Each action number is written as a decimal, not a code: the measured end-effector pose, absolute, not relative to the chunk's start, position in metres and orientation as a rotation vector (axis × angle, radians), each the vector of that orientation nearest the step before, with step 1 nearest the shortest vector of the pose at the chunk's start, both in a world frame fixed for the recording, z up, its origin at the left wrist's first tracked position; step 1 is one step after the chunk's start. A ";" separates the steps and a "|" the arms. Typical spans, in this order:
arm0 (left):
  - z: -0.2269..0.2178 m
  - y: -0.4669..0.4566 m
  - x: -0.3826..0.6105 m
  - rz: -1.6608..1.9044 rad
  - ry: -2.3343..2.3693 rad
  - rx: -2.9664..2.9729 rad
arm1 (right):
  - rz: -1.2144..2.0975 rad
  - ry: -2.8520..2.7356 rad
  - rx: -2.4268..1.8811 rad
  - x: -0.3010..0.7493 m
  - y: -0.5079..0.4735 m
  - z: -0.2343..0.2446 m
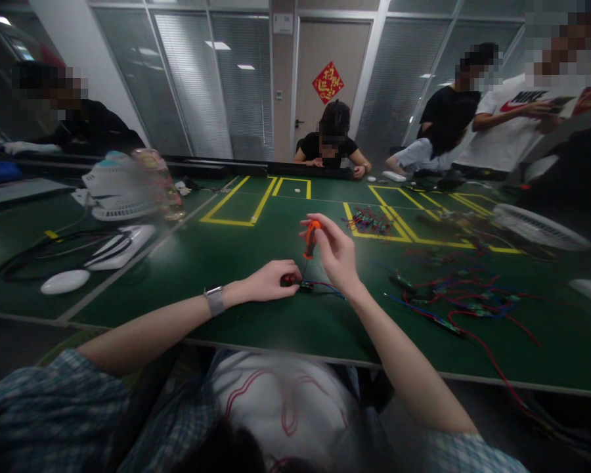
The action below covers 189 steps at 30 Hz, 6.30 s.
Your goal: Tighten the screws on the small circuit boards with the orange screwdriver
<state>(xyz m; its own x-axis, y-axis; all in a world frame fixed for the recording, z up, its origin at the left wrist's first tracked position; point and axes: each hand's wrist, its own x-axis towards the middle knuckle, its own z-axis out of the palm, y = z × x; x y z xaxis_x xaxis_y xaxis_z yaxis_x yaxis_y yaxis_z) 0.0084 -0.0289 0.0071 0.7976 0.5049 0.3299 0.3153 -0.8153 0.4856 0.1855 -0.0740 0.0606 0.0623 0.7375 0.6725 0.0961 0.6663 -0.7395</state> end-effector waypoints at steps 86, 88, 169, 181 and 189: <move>0.007 -0.030 0.008 0.658 0.593 2.588 | 1.040 -1.239 -0.577 0.187 -0.064 0.061; 0.007 -0.031 0.007 0.659 0.588 2.587 | 1.013 -1.248 -0.572 0.189 -0.062 0.059; 0.008 -0.031 0.008 0.652 0.600 2.575 | 1.018 -1.135 -0.565 0.191 -0.059 0.058; 0.005 -0.029 0.008 0.679 0.585 2.571 | 1.230 -1.142 -0.477 0.187 -0.065 0.063; 0.007 -0.030 0.008 0.664 0.585 2.564 | 1.149 -1.127 -0.543 0.190 -0.062 0.062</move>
